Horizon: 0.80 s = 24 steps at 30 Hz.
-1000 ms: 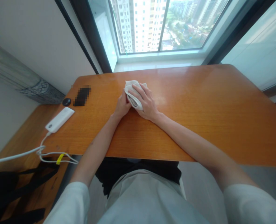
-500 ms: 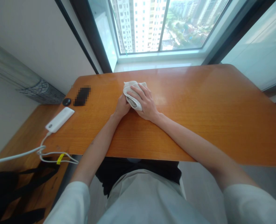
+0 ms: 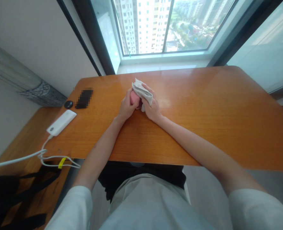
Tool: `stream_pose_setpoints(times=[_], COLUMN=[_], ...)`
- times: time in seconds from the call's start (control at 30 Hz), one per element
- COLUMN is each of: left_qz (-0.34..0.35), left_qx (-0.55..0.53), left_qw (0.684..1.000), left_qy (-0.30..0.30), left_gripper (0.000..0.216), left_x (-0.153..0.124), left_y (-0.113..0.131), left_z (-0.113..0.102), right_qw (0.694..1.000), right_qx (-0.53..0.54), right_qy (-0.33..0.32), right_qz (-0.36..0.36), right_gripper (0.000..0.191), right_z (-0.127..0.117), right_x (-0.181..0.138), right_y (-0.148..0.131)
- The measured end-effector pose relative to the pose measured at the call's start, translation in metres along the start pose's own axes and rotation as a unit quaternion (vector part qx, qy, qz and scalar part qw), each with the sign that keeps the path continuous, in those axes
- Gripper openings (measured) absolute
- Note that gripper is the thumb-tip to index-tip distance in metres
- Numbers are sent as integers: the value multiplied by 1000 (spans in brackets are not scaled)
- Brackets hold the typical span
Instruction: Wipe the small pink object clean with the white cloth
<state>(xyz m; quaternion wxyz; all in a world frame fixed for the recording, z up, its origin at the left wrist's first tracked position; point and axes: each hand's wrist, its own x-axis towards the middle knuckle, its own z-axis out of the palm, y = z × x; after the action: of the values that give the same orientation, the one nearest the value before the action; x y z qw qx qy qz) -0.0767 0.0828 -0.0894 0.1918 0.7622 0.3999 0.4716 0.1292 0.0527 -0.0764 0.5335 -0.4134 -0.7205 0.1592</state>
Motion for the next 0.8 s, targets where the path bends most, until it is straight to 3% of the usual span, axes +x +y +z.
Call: stream_pose_setpoints(times=[0.13,0.2,0.7,0.8], left_qz=[7,4,-4,3], left_qx=[21,24,25,21], left_qw=[1000,1000,1000,1000], left_qy=[2,0,3,2], left_gripper=[72,73,75,78], left_x=[1,1,0,0], left_y=[5,5,7,4], left_z=[-3,-3,-4,-4], right_qw=[969,953,947,958], right_qx=[111,137,152,137], right_qy=[23,21,15,13], right_qz=[221,268,283,253], right_gripper=[93,96,97,94], right_z=[2,0,-2,-3], right_x=[6,7,6,5], right_y=[17,20,9,6])
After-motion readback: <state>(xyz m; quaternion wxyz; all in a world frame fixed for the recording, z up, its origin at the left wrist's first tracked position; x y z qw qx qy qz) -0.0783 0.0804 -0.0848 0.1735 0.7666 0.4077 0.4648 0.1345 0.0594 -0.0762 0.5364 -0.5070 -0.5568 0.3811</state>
